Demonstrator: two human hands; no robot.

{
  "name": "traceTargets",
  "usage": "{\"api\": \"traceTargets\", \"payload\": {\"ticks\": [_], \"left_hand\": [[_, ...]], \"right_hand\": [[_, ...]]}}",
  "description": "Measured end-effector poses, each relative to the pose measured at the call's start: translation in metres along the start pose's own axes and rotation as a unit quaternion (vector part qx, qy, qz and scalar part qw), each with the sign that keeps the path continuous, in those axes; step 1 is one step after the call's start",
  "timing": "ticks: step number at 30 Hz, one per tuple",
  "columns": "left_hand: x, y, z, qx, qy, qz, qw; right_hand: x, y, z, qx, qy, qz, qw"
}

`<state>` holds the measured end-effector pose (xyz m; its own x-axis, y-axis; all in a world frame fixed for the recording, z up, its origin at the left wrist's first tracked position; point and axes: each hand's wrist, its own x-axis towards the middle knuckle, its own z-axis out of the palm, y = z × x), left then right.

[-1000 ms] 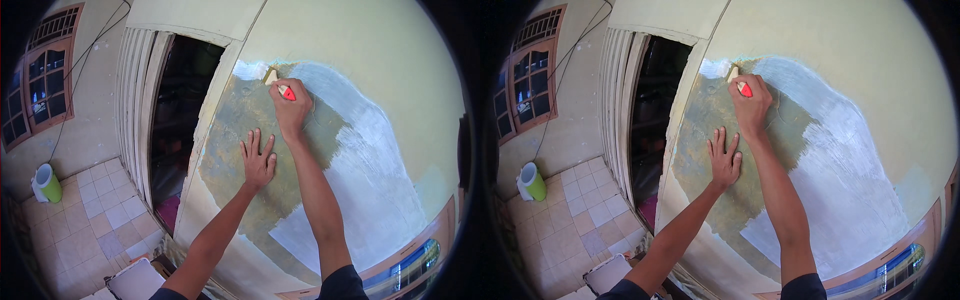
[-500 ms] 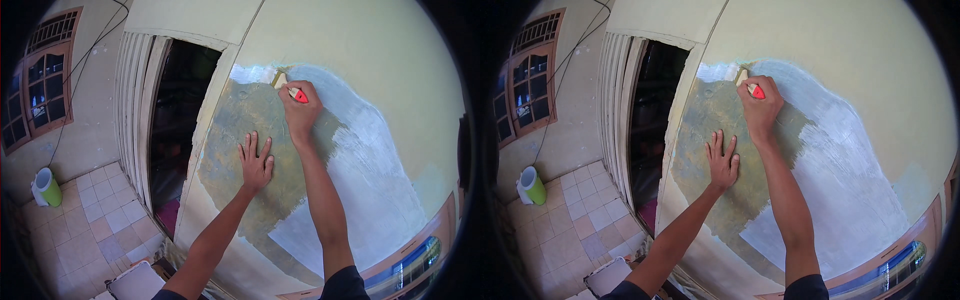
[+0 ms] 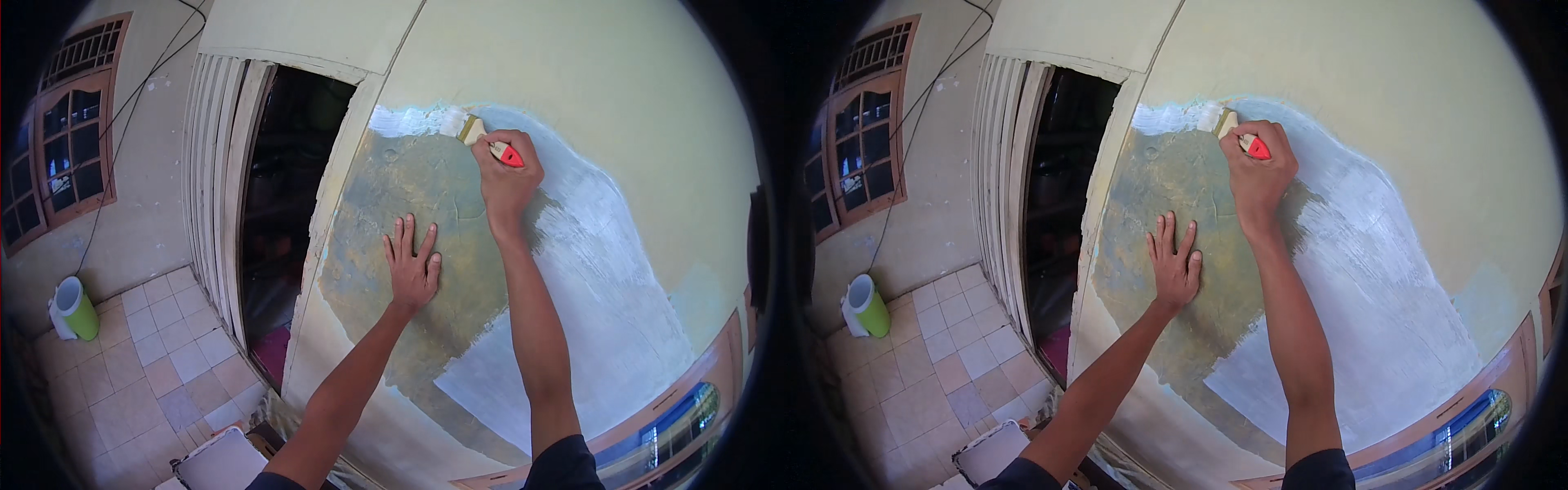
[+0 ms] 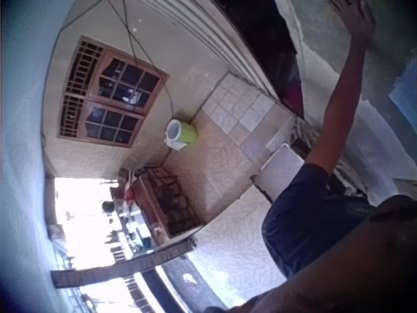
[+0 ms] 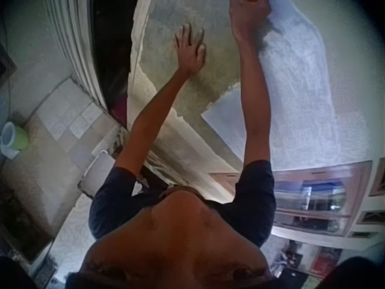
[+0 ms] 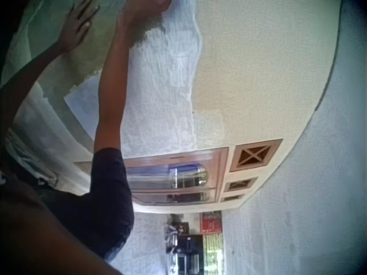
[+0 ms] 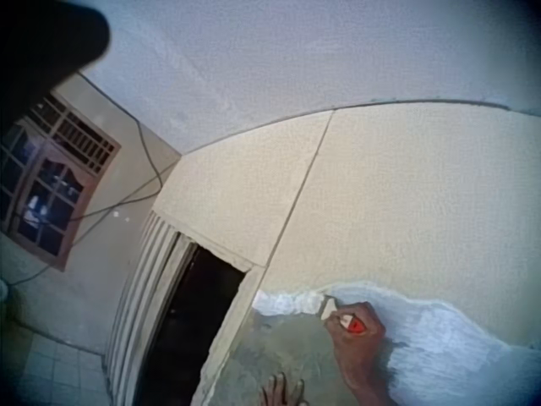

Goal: The person paints a wall with white paint using a paintbrush.

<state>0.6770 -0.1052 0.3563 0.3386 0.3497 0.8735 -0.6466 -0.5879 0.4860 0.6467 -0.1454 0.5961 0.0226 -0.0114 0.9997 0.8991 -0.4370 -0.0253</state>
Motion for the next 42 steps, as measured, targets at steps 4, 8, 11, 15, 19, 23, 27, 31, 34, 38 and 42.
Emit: {"api": "traceTargets", "payload": {"ticks": [4, 8, 11, 15, 19, 23, 27, 31, 34, 38, 42], "left_hand": [[0.000, 0.000, -0.001, -0.005, 0.007, -0.001, 1.000], [0.000, 0.004, 0.000, -0.021, 0.007, -0.003, 1.000], [-0.003, 0.001, -0.002, -0.015, 0.006, -0.010, 1.000], [-0.001, 0.000, -0.004, -0.014, -0.006, -0.013, 1.000], [-0.002, 0.001, -0.002, -0.009, -0.006, -0.014, 1.000], [0.000, 0.002, -0.002, -0.008, -0.010, -0.015, 1.000], [-0.004, -0.003, 0.002, -0.016, 0.002, -0.005, 1.000], [-0.005, -0.006, 0.004, -0.015, 0.003, -0.007, 1.000], [-0.005, -0.010, 0.005, -0.009, 0.006, 0.000, 1.000], [-0.006, -0.010, 0.009, -0.012, 0.003, 0.005, 1.000], [-0.008, -0.014, 0.008, -0.018, 0.003, 0.004, 1.000]], "right_hand": [[0.001, -0.003, -0.005, -0.017, 0.018, -0.018, 1.000], [0.005, -0.005, -0.023, -0.048, 0.048, -0.054, 0.996], [-0.004, -0.035, -0.026, 0.033, 0.056, 0.011, 0.998], [-0.017, -0.039, -0.009, 0.138, -0.031, 0.115, 0.983], [-0.032, -0.024, 0.032, 0.215, -0.083, 0.181, 0.956], [-0.031, -0.024, 0.066, 0.141, -0.058, 0.170, 0.973], [-0.031, -0.002, 0.096, 0.117, -0.022, 0.133, 0.984], [-0.039, 0.001, 0.111, 0.103, -0.001, 0.149, 0.983], [-0.044, 0.002, 0.118, 0.107, 0.010, 0.166, 0.980], [-0.046, 0.006, 0.122, 0.067, 0.025, 0.153, 0.986], [-0.049, 0.002, 0.118, 0.033, 0.017, 0.147, 0.988]]}}
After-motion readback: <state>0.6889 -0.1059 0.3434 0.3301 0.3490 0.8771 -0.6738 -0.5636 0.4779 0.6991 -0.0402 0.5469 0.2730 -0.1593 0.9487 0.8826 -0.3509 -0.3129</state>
